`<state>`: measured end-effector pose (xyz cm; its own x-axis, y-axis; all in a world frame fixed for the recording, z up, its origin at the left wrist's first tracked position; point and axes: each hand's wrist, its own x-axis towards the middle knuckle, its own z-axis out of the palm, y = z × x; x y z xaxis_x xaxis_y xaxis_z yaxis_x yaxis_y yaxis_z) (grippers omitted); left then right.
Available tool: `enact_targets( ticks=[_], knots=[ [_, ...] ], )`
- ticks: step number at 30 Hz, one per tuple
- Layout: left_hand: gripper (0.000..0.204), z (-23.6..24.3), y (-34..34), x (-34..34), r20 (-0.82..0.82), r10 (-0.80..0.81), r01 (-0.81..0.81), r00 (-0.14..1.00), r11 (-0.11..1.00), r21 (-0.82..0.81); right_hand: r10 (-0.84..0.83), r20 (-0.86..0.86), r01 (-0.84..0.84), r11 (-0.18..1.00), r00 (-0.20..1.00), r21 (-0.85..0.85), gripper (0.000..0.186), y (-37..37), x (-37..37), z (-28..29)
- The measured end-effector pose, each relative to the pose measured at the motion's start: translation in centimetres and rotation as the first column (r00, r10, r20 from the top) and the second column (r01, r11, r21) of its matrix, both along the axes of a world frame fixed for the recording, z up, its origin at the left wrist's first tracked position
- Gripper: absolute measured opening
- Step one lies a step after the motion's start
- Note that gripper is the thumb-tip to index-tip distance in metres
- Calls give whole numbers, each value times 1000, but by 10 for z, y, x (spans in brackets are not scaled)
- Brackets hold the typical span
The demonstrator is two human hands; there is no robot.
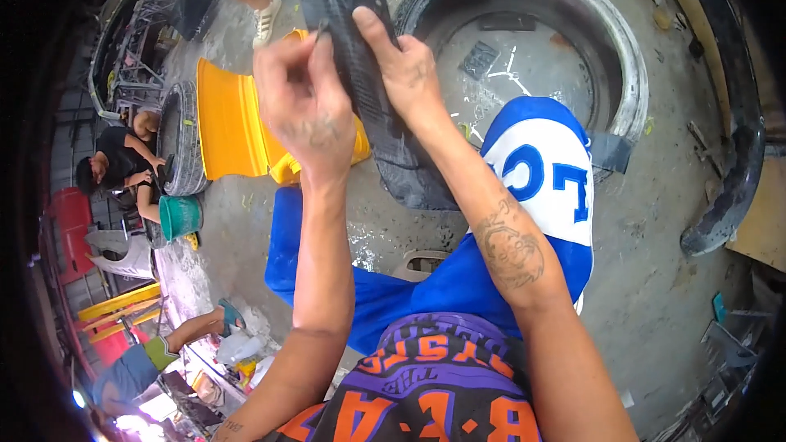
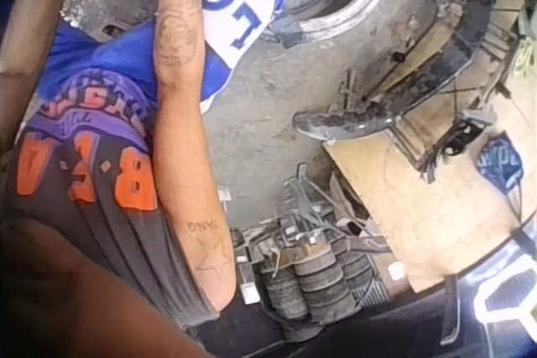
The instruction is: Patching a rubber tire inner tube or similar component by applying sealant and a patch.
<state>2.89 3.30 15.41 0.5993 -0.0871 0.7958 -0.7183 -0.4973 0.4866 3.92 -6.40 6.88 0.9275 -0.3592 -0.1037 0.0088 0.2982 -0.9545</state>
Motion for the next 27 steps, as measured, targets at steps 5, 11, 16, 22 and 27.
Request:
enact_targets(
  ticks=[5,11,16,22,27],
  knots=[
    [15,-9,-2,-1,1,-23,23,1000,999,40,-36,7,35,997,999,71,93,-7,12,-4],
    [14,-16,3,-16,-12,-65,65,998,998,-8,-50,-42,52,998,998,47,93,-3,-3,-2],
    [11,-19,10,-22,45,-9,4,999,993,117,-39,-5,40,993,999,115,93,-1,-3,3],
    [9,4,10,2,-156,13,-26,988,996,-83,21,-25,-19,997,999,77,96,1,3,6],
    [14,-15,45,-23,-360,-61,-69,931,940,-335,-16,-10,17,994,1000,106,86,-2,-2,8]
  ],
)
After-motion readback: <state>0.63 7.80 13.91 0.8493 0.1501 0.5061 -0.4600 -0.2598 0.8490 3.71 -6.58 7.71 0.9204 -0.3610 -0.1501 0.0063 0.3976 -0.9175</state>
